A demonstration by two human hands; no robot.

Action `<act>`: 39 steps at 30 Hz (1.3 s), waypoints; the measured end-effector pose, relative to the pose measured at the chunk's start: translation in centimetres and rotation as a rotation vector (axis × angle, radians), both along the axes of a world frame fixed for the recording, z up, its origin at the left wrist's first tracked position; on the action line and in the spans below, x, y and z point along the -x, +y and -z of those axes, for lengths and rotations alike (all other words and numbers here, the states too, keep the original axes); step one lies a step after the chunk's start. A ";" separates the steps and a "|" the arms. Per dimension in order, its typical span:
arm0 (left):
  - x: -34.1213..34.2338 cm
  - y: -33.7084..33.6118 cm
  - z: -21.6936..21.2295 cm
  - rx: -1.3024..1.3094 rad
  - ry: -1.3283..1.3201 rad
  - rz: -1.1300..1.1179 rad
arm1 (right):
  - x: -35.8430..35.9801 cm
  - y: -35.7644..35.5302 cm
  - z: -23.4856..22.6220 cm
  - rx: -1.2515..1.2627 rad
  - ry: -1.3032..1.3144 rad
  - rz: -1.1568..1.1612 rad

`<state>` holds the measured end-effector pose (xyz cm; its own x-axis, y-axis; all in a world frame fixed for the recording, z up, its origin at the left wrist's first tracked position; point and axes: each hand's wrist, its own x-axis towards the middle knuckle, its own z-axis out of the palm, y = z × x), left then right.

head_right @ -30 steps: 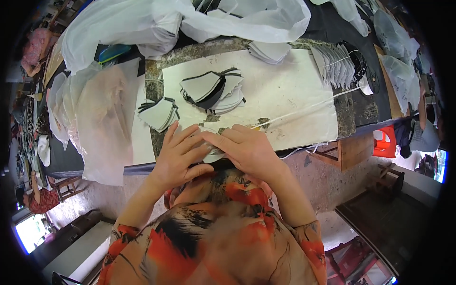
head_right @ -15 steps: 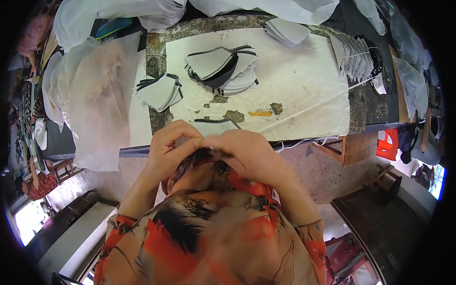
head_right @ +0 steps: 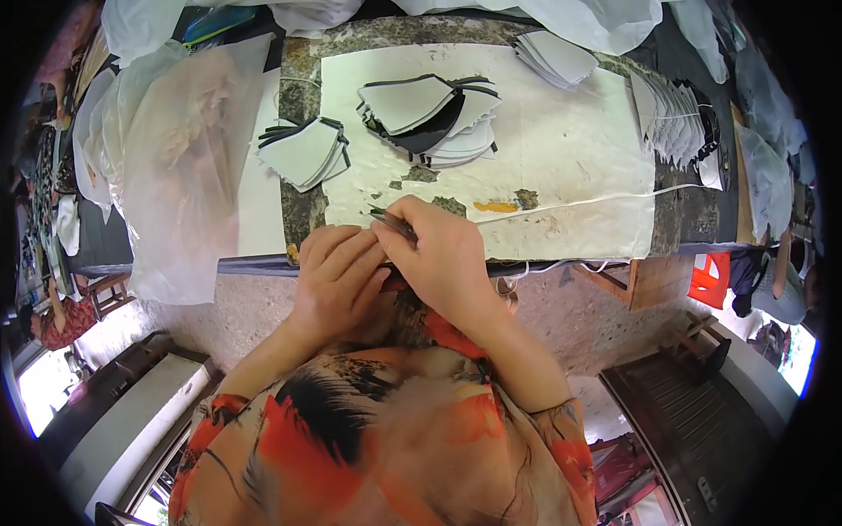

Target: Manually attaching and trimming small black straps onto white shoe upper components using a small hand tool.

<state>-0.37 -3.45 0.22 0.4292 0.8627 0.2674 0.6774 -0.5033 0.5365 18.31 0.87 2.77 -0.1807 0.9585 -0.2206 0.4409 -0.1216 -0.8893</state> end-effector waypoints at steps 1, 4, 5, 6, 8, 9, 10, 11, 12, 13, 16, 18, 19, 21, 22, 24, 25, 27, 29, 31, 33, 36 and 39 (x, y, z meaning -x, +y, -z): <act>0.0 -0.1 0.0 0.000 -0.002 -0.002 | 0.1 0.2 -0.1 0.043 -0.020 -0.008; 0.0 -0.1 0.0 -0.026 0.027 -0.005 | 0.4 0.2 0.3 -0.015 -0.101 -0.012; 0.1 -0.1 -0.1 -0.016 0.036 0.002 | 0.4 0.2 0.6 -0.016 -0.102 -0.012; 0.1 -0.1 -0.2 -0.007 0.045 0.009 | 0.4 0.1 0.9 -0.074 -0.134 -0.016; 0.1 -0.1 0.0 -0.010 0.040 0.011 | 0.3 0.3 1.0 -0.135 -0.167 -0.016; 0.1 -0.1 0.1 -0.011 0.036 0.012 | 0.3 0.3 1.0 -0.128 -0.177 -0.021; 0.1 -0.1 0.0 -0.012 0.036 0.014 | 0.3 0.3 1.0 -0.120 -0.187 -0.027; 0.1 0.0 0.0 -0.007 0.030 0.010 | 0.3 0.3 0.9 -0.120 -0.187 -0.025; 0.1 0.0 0.1 -0.003 0.024 0.007 | 0.3 0.4 0.9 -0.112 -0.183 -0.026; 0.1 0.0 0.1 -0.003 0.024 0.008 | 0.2 0.4 0.8 -0.103 -0.179 -0.028; 0.1 0.0 0.2 -0.027 -0.010 -0.036 | 0.0 0.6 0.5 -0.062 -0.108 -0.022; 0.1 0.1 0.0 -0.030 0.019 -0.037 | -0.1 0.6 0.4 -0.054 -0.101 -0.021; 0.1 0.1 0.0 -0.030 0.020 -0.035 | -0.1 0.7 0.4 -0.048 -0.094 -0.022; 0.2 0.0 0.3 -0.019 0.022 -0.026 | -0.1 0.8 0.5 -0.065 -0.103 -0.033; 0.1 0.1 0.1 -0.018 0.022 -0.024 | -0.1 0.8 0.6 -0.081 -0.114 -0.044; -0.1 0.5 -0.5 -0.007 0.090 -0.039 | -0.2 0.8 0.8 -0.087 -0.137 -0.048; 0.0 0.5 -0.5 -0.006 0.090 -0.038 | -0.2 0.8 0.9 -0.093 -0.158 -0.055; 0.2 0.7 -0.3 0.026 0.156 0.005 | -0.1 0.8 0.7 -0.091 -0.167 -0.061; 0.2 0.4 -0.4 0.031 0.170 -0.008 | -0.1 0.8 0.5 -0.090 -0.178 -0.067; 0.2 0.3 -0.3 0.040 0.183 -0.023 | -0.2 0.8 0.3 -0.101 -0.165 -0.061; 0.2 0.3 0.0 0.041 0.168 -0.034 | -0.9 1.0 0.1 -0.091 -0.189 -0.050; 0.1 0.1 -0.3 0.042 0.170 -0.040 | -1.7 0.8 0.1 -0.069 -0.213 -0.032; 0.1 0.0 0.0 0.056 0.170 -0.053 | -2.0 0.8 0.1 -0.052 -0.214 -0.026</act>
